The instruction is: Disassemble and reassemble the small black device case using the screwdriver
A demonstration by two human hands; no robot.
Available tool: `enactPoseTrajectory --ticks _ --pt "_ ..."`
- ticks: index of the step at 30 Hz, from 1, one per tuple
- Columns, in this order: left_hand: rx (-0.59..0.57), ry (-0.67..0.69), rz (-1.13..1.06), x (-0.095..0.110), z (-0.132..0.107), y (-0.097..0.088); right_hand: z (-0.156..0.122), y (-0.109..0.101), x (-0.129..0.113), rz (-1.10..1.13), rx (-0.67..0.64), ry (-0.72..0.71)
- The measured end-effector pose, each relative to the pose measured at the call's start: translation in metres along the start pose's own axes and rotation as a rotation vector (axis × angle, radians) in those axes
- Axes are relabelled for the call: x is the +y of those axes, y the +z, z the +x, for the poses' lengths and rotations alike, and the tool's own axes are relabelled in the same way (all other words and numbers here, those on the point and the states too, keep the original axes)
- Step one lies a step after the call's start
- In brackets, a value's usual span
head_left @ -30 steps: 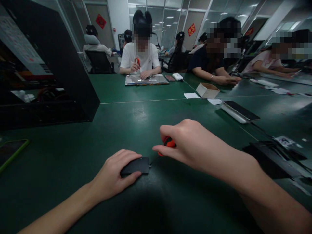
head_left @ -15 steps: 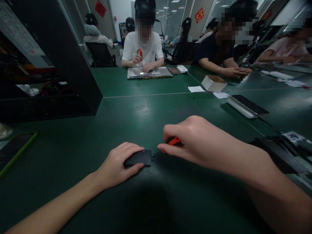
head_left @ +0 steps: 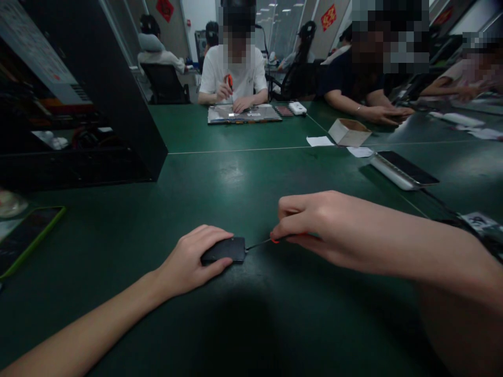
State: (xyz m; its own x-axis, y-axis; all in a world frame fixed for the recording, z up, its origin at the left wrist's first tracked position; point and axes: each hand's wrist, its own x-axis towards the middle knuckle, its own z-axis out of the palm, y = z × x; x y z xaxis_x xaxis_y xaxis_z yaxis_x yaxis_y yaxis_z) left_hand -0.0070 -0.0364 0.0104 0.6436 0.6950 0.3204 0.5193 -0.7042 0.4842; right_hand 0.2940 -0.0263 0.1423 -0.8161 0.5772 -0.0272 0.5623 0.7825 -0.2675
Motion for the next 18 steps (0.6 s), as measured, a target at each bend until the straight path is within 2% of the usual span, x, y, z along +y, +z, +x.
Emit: enactPoseTrajectory --ticks 6,18 --pt "-0.002 -0.008 -0.016 0.0003 -0.001 -0.0009 -0.0065 -0.0118 0.0047 0.003 0.094 0.01" --pt "0.002 0.004 -0.018 0.0016 0.0018 -0.0011 0.0019 -0.0091 0.0037 0.053 0.006 -0.03"
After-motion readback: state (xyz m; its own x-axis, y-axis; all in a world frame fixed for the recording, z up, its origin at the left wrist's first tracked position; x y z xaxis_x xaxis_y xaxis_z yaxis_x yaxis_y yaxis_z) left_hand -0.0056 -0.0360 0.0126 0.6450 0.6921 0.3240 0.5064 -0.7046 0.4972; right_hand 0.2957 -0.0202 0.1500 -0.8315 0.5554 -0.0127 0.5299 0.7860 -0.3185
